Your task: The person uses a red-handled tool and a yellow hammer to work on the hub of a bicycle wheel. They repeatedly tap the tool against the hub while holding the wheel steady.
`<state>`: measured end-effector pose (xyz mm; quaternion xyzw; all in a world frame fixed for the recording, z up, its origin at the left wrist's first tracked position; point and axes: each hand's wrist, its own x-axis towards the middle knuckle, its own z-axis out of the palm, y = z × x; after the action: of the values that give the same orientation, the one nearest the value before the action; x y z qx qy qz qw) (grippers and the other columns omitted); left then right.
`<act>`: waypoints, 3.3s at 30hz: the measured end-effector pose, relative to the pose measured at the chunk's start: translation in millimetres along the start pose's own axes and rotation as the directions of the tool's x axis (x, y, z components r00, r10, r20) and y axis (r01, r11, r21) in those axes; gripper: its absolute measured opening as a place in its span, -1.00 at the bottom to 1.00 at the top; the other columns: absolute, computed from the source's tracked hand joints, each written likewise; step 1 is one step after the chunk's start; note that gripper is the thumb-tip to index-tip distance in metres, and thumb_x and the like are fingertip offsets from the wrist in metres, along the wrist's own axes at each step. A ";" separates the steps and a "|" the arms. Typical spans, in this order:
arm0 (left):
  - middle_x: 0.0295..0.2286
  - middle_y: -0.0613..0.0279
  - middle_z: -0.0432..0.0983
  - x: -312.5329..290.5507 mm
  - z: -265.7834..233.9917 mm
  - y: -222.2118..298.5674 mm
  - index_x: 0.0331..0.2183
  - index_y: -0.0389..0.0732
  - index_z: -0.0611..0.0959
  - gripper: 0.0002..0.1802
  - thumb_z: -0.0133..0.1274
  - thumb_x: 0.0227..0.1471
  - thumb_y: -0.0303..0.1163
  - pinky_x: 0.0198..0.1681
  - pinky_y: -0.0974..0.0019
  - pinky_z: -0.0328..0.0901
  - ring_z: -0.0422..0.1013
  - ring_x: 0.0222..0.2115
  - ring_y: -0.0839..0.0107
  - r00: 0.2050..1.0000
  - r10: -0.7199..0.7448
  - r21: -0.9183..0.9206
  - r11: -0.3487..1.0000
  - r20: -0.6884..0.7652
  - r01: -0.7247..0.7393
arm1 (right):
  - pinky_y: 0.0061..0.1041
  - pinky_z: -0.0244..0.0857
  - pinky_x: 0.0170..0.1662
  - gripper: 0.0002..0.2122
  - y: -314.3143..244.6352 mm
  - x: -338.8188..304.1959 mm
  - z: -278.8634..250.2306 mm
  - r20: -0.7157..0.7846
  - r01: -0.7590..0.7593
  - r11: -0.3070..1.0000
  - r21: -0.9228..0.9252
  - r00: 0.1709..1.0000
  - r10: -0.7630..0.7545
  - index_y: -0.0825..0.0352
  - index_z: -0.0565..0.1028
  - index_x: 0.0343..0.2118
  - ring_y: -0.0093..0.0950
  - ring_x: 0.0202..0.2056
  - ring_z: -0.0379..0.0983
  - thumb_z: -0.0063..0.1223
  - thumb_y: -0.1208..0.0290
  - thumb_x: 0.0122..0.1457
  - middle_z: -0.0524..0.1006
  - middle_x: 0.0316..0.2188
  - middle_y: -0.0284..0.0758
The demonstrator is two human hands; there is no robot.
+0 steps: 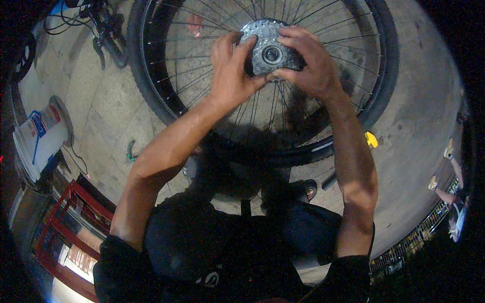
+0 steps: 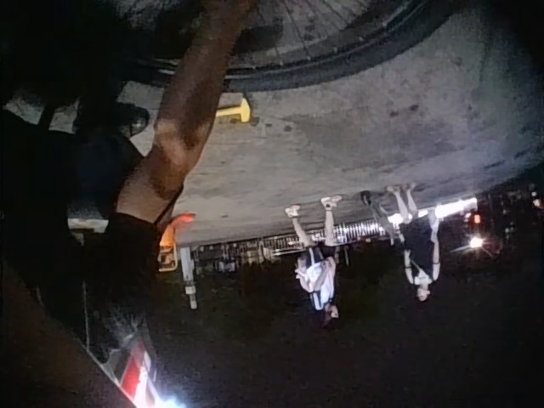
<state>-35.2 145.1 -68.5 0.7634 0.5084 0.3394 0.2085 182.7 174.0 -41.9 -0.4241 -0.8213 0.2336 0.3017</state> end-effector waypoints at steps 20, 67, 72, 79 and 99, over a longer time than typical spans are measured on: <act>-0.03 -0.19 0.24 -5.4 9.2 4.2 0.04 -0.21 0.42 -0.02 0.50 -0.44 -0.12 0.06 -0.06 0.14 0.18 0.00 -0.13 0.996 -0.073 -0.036 0.997 -0.052 0.071 | -0.22 0.12 0.25 -0.34 -1.5 -1.5 -2.2 0.051 -0.024 1.000 -0.018 0.998 0.024 0.19 0.47 0.04 -0.17 0.20 0.25 0.43 0.34 -0.25 0.43 0.12 -0.28; 0.06 -0.18 0.17 -6.0 10.5 8.0 0.10 -0.23 0.31 -0.04 0.43 -0.34 -0.31 0.12 -0.01 0.20 0.18 0.09 -0.14 0.989 -0.145 -0.112 0.983 -0.010 0.143 | -0.19 0.18 0.14 -0.58 -32.4 7.0 20.6 -0.216 -0.185 0.982 0.040 0.958 0.189 0.27 0.44 -0.23 -0.09 0.02 0.35 0.35 0.41 -0.21 0.43 -0.01 -0.14; 0.05 -0.28 0.18 -8.4 7.5 2.8 0.10 -0.24 0.30 -0.04 0.40 -0.38 -0.34 0.13 -0.10 0.12 0.17 0.06 -0.22 0.987 -0.162 -0.154 0.975 -0.011 0.158 | -0.12 0.16 0.12 -0.76 -44.9 16.3 13.8 -0.200 -0.145 0.985 -0.088 0.972 0.125 0.21 0.50 -0.46 -0.07 0.04 0.34 0.34 0.42 -0.24 0.49 -0.09 -0.22; 0.03 -0.25 0.19 -6.0 7.3 9.3 0.12 -0.25 0.27 -0.01 0.39 -0.37 -0.35 0.11 -0.08 0.14 0.18 0.04 -0.19 0.990 -0.142 -0.130 0.982 -0.019 0.139 | -0.16 0.18 0.11 -0.75 -51.5 10.8 9.6 -0.218 -0.149 0.984 -0.101 0.968 0.125 0.24 0.51 -0.44 -0.10 0.03 0.33 0.35 0.46 -0.23 0.49 -0.11 -0.25; 0.09 -0.28 0.14 -2.4 12.8 14.8 0.16 -0.37 0.22 0.10 0.40 -0.42 -0.31 0.17 -0.10 0.07 0.14 0.10 -0.21 0.979 -0.179 -0.107 0.976 0.096 0.189 | -0.13 0.21 0.10 -0.77 -56.2 -2.9 2.4 -0.259 -0.181 0.975 -0.129 0.955 0.142 0.27 0.52 -0.40 -0.08 0.01 0.34 0.33 0.44 -0.16 0.50 -0.15 -0.21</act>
<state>-17.1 137.4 -68.1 0.7135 0.5470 0.3146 0.3046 151.2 141.4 -8.5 -0.5376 -0.7549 0.1394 0.3488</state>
